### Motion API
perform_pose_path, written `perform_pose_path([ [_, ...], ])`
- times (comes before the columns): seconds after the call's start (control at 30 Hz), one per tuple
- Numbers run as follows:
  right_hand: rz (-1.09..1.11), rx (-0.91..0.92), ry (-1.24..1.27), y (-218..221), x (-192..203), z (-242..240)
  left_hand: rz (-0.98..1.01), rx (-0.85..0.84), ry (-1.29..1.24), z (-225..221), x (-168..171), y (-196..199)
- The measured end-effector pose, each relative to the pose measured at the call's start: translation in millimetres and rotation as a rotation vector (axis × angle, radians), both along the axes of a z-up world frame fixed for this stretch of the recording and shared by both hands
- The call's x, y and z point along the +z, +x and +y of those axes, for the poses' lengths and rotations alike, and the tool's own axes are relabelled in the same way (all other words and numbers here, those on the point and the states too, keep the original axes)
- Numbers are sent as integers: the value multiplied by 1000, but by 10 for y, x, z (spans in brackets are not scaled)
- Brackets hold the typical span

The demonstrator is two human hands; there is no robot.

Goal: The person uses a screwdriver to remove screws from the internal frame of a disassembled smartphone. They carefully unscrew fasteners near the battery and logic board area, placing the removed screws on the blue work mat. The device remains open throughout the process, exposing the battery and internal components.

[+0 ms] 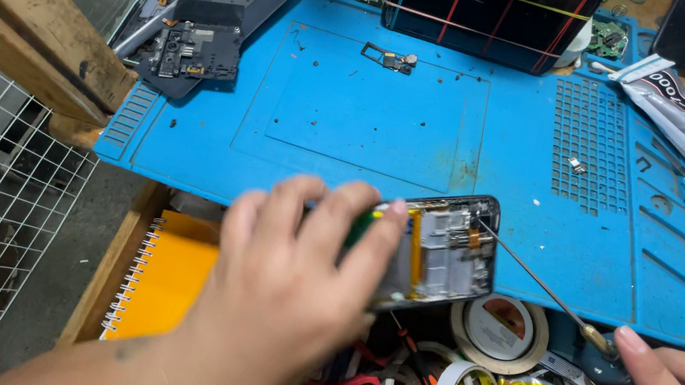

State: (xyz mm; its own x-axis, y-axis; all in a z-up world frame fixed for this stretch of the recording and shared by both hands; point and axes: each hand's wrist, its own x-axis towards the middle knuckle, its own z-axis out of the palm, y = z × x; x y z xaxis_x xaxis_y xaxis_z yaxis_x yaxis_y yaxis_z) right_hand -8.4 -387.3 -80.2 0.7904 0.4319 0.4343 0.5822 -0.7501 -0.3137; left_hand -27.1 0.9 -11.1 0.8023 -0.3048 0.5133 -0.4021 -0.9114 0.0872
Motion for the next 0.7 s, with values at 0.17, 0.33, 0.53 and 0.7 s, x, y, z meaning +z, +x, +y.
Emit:
perform_pose_path([
  [0.17, 37, -74, 7, -120, -69, 119, -183, 140, 77, -242, -112, -147],
  [0.33, 91, -94, -139, -242, -142, 135, -261, 172, 76, -323, -185, -208],
  [0.53, 53, -44, -164, -257, -162, 154, -260, 159, 57, -317, -214, -223],
  [0.7, 2, -72, -206, -272, -62, 306, -280, 165, 64, -321, -220, -217],
])
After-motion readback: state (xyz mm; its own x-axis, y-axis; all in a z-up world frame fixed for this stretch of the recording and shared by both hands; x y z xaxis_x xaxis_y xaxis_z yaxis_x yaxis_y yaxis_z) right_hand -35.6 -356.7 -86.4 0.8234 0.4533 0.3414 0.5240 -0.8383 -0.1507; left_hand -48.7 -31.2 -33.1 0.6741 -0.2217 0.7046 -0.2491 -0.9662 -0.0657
